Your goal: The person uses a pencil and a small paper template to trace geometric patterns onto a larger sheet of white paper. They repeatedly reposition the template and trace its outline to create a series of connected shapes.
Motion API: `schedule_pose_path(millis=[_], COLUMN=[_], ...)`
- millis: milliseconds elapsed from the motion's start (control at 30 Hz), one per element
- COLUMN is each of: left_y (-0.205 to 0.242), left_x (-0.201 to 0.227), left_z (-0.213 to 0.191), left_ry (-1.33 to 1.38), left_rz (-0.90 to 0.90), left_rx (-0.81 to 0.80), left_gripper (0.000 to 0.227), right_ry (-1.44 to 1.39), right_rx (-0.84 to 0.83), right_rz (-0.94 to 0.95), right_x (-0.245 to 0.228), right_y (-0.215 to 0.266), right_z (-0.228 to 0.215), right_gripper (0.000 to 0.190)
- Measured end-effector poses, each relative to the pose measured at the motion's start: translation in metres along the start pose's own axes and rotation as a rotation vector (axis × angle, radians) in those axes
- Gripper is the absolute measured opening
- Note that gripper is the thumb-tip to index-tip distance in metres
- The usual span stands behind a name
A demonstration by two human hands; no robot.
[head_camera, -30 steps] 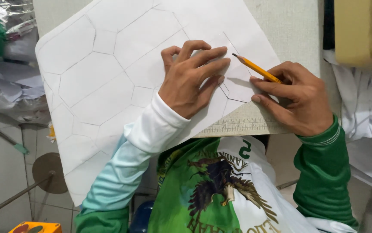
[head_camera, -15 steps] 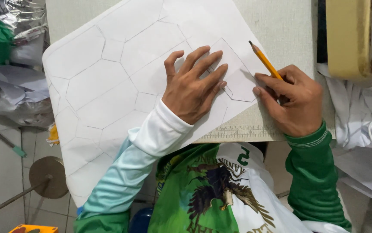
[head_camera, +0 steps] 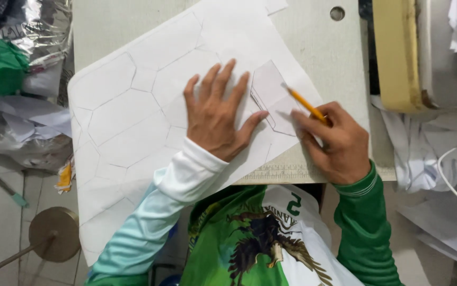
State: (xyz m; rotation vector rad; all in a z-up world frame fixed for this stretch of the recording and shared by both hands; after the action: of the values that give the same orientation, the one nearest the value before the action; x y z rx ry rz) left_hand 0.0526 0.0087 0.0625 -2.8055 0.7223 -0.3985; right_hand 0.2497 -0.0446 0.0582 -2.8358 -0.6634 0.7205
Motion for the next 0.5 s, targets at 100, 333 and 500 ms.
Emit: schedule_pose_path(millis=[100, 333, 500], left_y=[0.001, 0.017, 0.02], left_x=[-0.027, -0.062, -0.068], left_z=[-0.001, 0.006, 0.004], left_ry=[-0.057, -0.041, -0.058], left_rz=[-0.174, -0.254, -0.131], left_rx=[-0.199, -0.337, -0.223], left_gripper=[0.086, 0.1, 0.093], right_ry=[0.054, -0.058, -0.038], right_rx=[-0.003, 0.13, 0.141], right_rz=[-0.038, 0.072, 0.105], right_x=[-0.008, 0.008, 0.009], right_y=[0.002, 0.011, 0.012], right_z=[0.0, -0.007, -0.005], right_gripper=[0.025, 0.031, 0.027])
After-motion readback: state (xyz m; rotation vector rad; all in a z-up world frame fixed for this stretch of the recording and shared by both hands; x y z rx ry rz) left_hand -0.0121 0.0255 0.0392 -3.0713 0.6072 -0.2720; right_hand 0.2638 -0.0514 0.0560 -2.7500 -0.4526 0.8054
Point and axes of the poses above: each hand's wrist, its own y-axis away from the middle knuckle, its own z-axis out of the palm, x = y × z, the point moved 8 cm from there along -y, towards the middle knuckle, and after that the axes turned 8 degrees about -x, right-handed, at the moved point
